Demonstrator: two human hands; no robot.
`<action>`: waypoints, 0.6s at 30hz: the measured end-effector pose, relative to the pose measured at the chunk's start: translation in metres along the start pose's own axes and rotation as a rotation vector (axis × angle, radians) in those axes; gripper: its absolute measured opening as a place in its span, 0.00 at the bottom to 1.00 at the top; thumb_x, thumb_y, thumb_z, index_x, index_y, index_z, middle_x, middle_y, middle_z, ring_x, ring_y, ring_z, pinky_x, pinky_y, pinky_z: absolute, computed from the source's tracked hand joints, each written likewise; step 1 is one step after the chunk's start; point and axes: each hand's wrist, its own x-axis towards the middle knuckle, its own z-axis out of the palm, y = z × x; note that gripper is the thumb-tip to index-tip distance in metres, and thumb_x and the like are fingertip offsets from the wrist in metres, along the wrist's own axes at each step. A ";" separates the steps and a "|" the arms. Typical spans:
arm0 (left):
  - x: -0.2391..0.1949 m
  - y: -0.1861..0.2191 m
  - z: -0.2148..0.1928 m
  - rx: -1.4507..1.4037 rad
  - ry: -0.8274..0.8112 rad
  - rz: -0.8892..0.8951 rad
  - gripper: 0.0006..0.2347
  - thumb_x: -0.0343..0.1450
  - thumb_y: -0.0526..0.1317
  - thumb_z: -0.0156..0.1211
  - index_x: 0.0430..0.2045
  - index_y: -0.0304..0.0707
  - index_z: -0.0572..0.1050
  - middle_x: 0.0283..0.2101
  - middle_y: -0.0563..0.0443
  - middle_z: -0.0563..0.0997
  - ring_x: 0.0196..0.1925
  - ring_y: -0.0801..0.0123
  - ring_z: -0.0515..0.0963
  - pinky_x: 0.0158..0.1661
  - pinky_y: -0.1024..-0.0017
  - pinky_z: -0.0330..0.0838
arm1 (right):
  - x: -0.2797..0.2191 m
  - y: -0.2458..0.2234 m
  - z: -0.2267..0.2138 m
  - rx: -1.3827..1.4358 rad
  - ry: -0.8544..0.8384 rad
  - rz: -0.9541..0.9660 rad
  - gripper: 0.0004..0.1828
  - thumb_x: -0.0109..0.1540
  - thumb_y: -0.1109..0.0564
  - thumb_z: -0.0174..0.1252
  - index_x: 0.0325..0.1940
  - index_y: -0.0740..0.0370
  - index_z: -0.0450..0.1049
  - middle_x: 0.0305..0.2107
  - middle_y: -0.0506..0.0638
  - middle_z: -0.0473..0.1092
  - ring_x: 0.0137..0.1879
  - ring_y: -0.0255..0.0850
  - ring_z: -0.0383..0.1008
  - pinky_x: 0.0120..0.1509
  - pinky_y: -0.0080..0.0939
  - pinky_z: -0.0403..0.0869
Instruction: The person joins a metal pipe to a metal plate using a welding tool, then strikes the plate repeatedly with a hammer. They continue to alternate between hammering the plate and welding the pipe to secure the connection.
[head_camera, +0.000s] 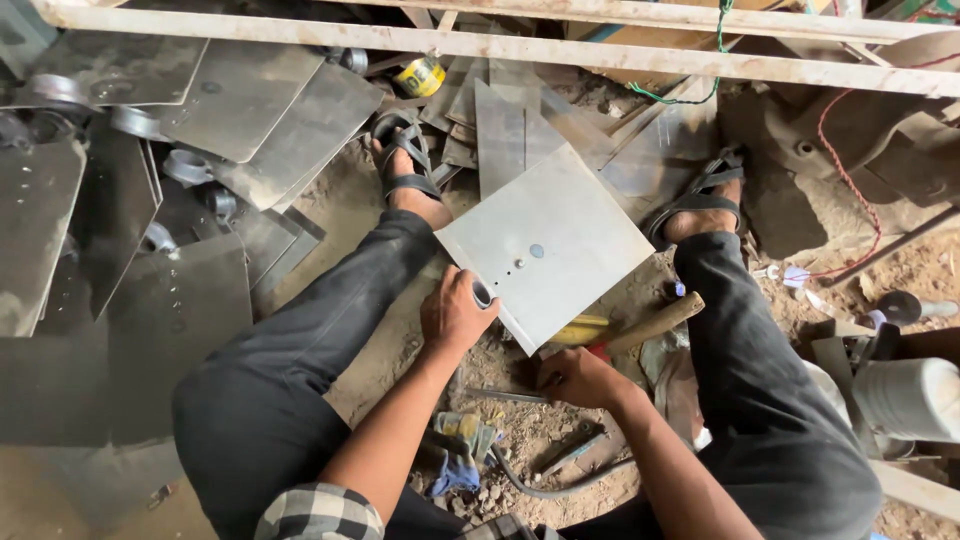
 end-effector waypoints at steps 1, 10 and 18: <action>0.001 0.003 -0.005 0.005 0.007 -0.003 0.19 0.58 0.49 0.76 0.33 0.41 0.74 0.43 0.49 0.74 0.40 0.53 0.80 0.38 0.57 0.75 | 0.000 -0.005 -0.004 -0.002 -0.001 -0.009 0.08 0.55 0.58 0.67 0.39 0.55 0.84 0.30 0.48 0.82 0.36 0.37 0.83 0.44 0.42 0.80; -0.001 0.009 -0.006 0.000 -0.080 -0.106 0.21 0.58 0.49 0.75 0.38 0.43 0.74 0.45 0.49 0.74 0.48 0.53 0.79 0.41 0.56 0.75 | -0.012 -0.030 -0.026 0.103 0.006 0.123 0.03 0.59 0.57 0.63 0.36 0.57 0.80 0.27 0.49 0.81 0.33 0.37 0.83 0.40 0.39 0.81; 0.011 0.003 -0.008 0.100 -0.172 -0.067 0.20 0.63 0.50 0.70 0.41 0.38 0.73 0.49 0.44 0.77 0.48 0.51 0.80 0.45 0.55 0.75 | -0.014 0.004 -0.013 -0.048 0.078 -0.095 0.08 0.55 0.55 0.68 0.36 0.58 0.83 0.31 0.50 0.80 0.36 0.41 0.81 0.41 0.45 0.79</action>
